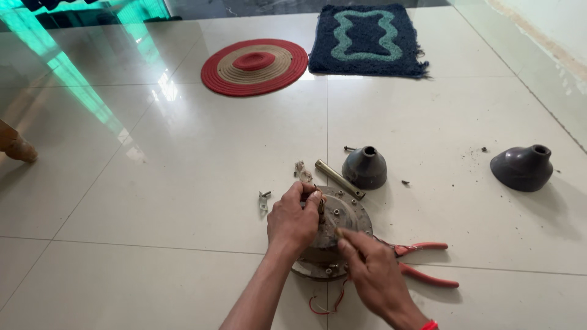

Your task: The person uses a screwdriver to remove screws and disassemble a ceiling fan canopy, separating the central socket and wires from the metal base. The person then uses pliers to cut the wires and remove the socket assembly.

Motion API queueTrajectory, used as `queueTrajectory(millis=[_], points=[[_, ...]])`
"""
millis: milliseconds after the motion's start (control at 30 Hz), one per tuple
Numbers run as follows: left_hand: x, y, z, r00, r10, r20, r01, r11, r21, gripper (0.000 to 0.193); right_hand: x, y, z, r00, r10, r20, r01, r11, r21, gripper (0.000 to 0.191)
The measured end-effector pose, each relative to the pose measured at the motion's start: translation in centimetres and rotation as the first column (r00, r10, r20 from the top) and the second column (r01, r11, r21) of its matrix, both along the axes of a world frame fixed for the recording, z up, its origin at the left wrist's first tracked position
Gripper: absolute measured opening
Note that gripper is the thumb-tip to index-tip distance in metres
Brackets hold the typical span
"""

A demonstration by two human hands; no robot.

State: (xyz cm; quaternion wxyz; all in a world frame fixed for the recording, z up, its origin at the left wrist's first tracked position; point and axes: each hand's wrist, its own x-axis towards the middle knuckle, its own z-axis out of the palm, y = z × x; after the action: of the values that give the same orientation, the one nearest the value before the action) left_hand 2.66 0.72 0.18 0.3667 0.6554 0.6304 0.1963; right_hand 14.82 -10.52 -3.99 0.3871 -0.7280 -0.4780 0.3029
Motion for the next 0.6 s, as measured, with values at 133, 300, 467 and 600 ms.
queueTrajectory(millis=[133,300,467,600], points=[[0.0,0.0,-0.2,1.000,0.009,0.009,-0.009,0.999,0.039,0.028,-0.2,0.0,-0.9,0.998,-0.003,-0.058,0.005,0.999,0.032,0.041],[0.0,-0.1,-0.2,1.000,0.016,0.017,-0.016,1.000,0.014,0.028,-0.5,0.4,-1.0,0.996,-0.040,-0.081,0.037,0.999,-0.031,0.044],[-0.1,-0.2,0.0,1.000,0.008,0.008,-0.008,1.000,-0.009,0.027,-1.1,0.3,-0.8,0.997,-0.063,-0.051,0.063,0.998,-0.012,0.039],[-0.1,-0.1,0.0,1.000,0.000,-0.016,0.000,0.999,-0.032,0.028,-1.4,0.4,-0.8,0.998,-0.050,-0.036,0.052,0.996,0.073,0.038]])
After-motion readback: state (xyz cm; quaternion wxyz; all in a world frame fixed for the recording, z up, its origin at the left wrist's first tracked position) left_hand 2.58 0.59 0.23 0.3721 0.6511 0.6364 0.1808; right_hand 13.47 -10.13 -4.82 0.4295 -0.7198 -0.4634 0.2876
